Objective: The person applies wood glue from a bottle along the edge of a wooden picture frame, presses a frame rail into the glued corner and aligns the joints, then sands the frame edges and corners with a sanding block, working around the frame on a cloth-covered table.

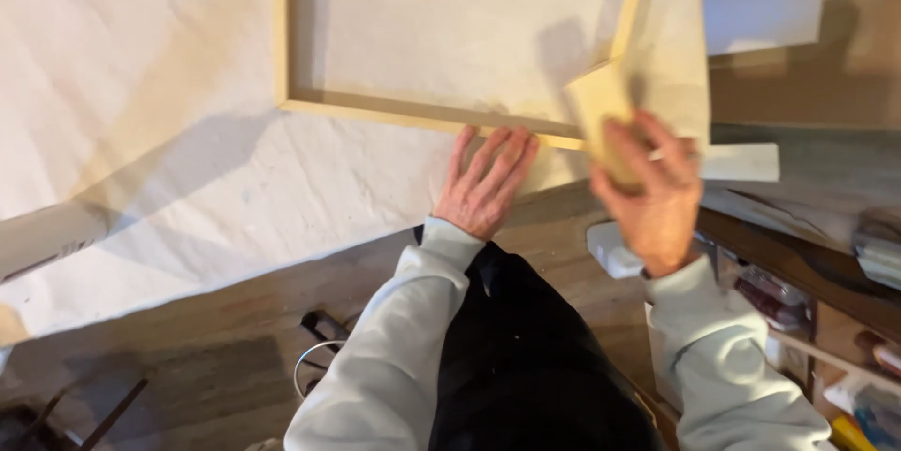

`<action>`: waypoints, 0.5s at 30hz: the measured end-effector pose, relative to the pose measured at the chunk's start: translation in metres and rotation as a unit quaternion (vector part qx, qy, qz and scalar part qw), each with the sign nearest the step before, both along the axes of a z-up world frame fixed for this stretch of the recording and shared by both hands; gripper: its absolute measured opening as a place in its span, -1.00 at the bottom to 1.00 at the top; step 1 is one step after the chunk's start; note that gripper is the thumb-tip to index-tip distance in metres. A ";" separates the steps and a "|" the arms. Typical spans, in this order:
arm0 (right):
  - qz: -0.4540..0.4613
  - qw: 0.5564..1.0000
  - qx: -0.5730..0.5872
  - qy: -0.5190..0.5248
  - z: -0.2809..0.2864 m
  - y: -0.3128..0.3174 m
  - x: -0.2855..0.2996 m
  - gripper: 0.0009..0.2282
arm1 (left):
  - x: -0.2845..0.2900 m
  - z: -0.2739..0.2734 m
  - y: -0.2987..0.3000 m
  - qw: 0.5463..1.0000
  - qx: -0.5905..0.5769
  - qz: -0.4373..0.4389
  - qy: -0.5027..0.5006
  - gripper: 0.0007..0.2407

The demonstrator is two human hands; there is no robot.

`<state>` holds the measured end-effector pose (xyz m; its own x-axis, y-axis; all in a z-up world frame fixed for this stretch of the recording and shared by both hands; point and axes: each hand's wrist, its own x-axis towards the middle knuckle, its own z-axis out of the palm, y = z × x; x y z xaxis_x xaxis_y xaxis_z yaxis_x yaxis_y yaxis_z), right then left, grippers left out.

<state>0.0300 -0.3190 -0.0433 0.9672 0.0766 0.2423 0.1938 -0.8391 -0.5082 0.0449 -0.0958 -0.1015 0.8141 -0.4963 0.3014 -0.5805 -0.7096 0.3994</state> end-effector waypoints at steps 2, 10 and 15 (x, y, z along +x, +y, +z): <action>-0.055 0.997 -0.049 0.000 -0.004 0.002 0.007 -0.59 | -0.006 0.008 0.007 1.000 0.011 0.000 0.013 -0.48; -0.035 0.999 0.013 0.019 -0.004 0.005 0.000 -0.53 | -0.007 0.006 0.008 1.000 0.019 0.004 0.017 -0.43; -0.001 0.999 -0.044 0.018 -0.004 -0.003 -0.012 -0.56 | -0.008 -0.004 0.001 0.999 -0.002 -0.019 0.027 -0.40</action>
<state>0.0182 -0.3219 -0.0477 0.9755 0.0935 0.1991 0.1742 -0.8811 -0.4398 0.0372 -0.0950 -0.1057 0.8092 -0.5269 0.2598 -0.5854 -0.6857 0.4326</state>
